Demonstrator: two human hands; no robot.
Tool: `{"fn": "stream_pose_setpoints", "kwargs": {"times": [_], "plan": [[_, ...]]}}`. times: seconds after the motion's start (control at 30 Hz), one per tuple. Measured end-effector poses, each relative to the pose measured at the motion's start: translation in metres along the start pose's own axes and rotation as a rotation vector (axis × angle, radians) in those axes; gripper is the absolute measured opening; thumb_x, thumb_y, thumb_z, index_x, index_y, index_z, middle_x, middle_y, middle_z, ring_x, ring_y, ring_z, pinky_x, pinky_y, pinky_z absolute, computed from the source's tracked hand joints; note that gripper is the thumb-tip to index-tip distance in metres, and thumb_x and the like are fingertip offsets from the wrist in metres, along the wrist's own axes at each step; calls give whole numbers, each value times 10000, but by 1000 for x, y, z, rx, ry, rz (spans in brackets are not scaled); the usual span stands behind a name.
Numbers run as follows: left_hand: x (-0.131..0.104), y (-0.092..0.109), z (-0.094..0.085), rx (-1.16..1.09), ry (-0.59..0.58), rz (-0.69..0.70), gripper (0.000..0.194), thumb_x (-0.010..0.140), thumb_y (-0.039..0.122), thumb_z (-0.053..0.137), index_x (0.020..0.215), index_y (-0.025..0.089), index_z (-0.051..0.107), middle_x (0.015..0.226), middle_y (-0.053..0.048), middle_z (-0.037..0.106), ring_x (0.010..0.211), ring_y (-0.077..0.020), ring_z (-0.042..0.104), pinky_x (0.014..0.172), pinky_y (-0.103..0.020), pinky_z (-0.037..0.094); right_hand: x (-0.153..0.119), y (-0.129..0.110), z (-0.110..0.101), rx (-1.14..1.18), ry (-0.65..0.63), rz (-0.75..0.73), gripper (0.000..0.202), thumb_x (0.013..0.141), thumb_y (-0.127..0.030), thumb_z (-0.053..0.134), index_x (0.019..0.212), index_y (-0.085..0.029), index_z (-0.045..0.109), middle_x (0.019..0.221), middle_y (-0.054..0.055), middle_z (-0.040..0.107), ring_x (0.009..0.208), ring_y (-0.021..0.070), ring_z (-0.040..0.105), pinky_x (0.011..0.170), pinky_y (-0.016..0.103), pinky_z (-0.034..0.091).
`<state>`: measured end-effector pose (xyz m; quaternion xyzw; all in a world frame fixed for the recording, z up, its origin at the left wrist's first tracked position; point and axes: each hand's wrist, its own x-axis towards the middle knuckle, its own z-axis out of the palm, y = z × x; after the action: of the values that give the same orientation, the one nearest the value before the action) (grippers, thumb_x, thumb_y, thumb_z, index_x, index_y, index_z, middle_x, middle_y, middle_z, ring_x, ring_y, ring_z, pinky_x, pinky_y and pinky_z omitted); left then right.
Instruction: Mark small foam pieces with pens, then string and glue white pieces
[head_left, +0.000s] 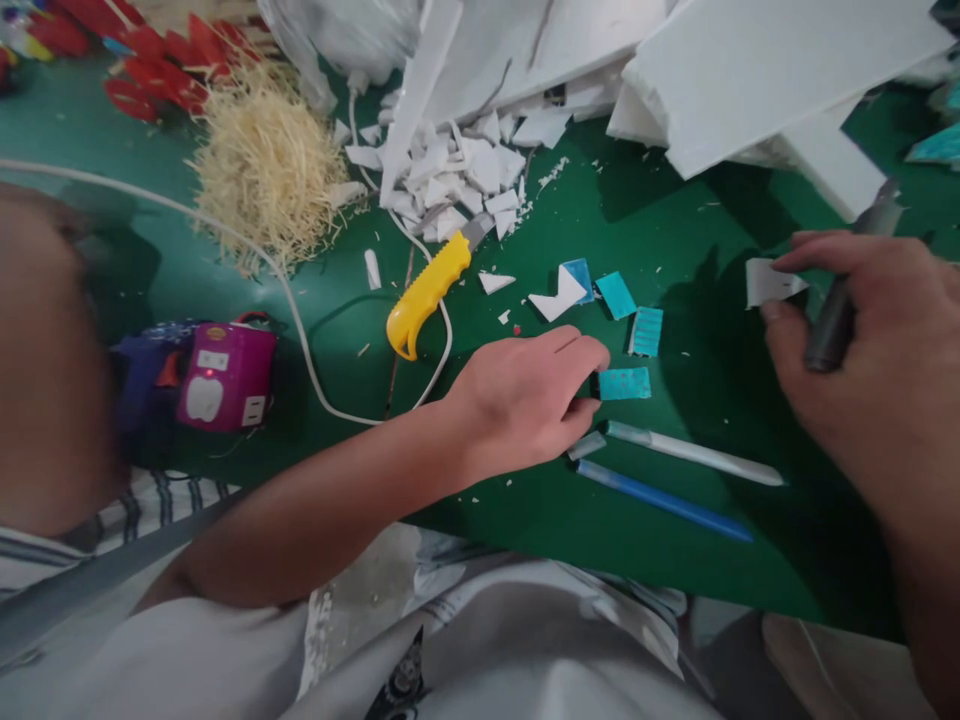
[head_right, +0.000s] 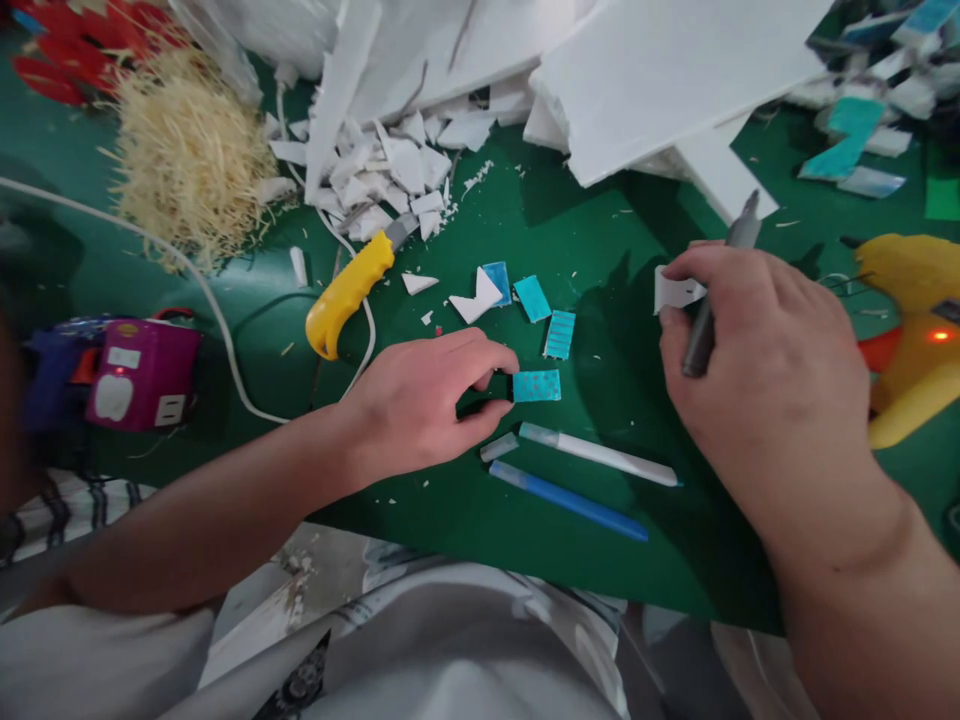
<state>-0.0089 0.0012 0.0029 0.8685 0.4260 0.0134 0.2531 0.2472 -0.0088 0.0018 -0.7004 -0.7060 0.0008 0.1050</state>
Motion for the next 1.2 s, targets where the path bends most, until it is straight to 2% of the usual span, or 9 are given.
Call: {"fn": "stream_pose_setpoints", "kwargs": {"times": [0.2,0.33,0.43,0.53,0.63,0.77,0.93,1.07,1.2], "plan": [[3,1,4,-56,37,13,212,912,274,653,1119,232,676,819,38,638,694,-119,592,586,-250,359,2,3,1,-62,-16,-61,281,831,-313,595,1102,-245,627,985,93,741,940,282,699,838,425,552],[11,6,6,-42,38,23,199,925,308,654,1111,240,673,775,46,641,703,-134,610,606,-264,368,-1,-1,-3,-109,-8,-69,249,830,-320,636,1058,-226,664,924,108,742,898,288,706,808,408,557],[20,10,4,-13,79,-48,194,969,392,627,1044,218,668,783,24,652,711,-151,624,589,-276,363,-6,-4,-4,-115,29,-86,243,856,-350,628,1059,-225,679,883,105,733,866,291,705,796,410,563],[24,10,0,-11,148,-117,295,1002,469,585,901,198,645,760,5,652,711,-155,629,584,-282,356,-9,-5,-5,-103,34,-105,252,866,-375,622,1056,-226,694,866,98,734,841,281,706,775,396,559],[21,9,-3,-31,174,-80,366,999,494,585,792,194,622,698,13,628,660,-136,600,580,-277,348,-10,-6,-8,-57,32,-149,224,850,-368,657,1021,-229,697,829,80,731,804,263,701,732,372,547],[13,6,1,-8,192,-8,316,980,440,613,785,192,632,685,25,614,631,-120,571,556,-261,314,-13,-9,-11,35,100,-282,204,870,-371,680,1033,-249,667,856,54,738,816,232,705,728,343,548],[5,1,5,10,192,0,237,966,400,632,863,188,655,721,22,637,653,-126,583,574,-253,329,-17,-16,-7,99,138,-462,188,959,-410,589,1060,-260,636,789,29,698,776,210,689,737,344,555],[2,0,2,14,175,-6,258,936,429,670,847,187,652,692,30,599,614,-119,532,564,-250,311,-20,-17,-4,164,108,-513,188,956,-372,593,1118,-285,634,883,27,731,836,226,702,805,383,576],[-2,6,-3,-89,43,-19,306,878,458,729,784,192,611,632,66,533,538,-86,441,538,-234,281,-23,-15,-1,249,85,-537,281,924,-335,636,1202,-295,647,1032,51,764,1015,271,718,888,413,580]]}}
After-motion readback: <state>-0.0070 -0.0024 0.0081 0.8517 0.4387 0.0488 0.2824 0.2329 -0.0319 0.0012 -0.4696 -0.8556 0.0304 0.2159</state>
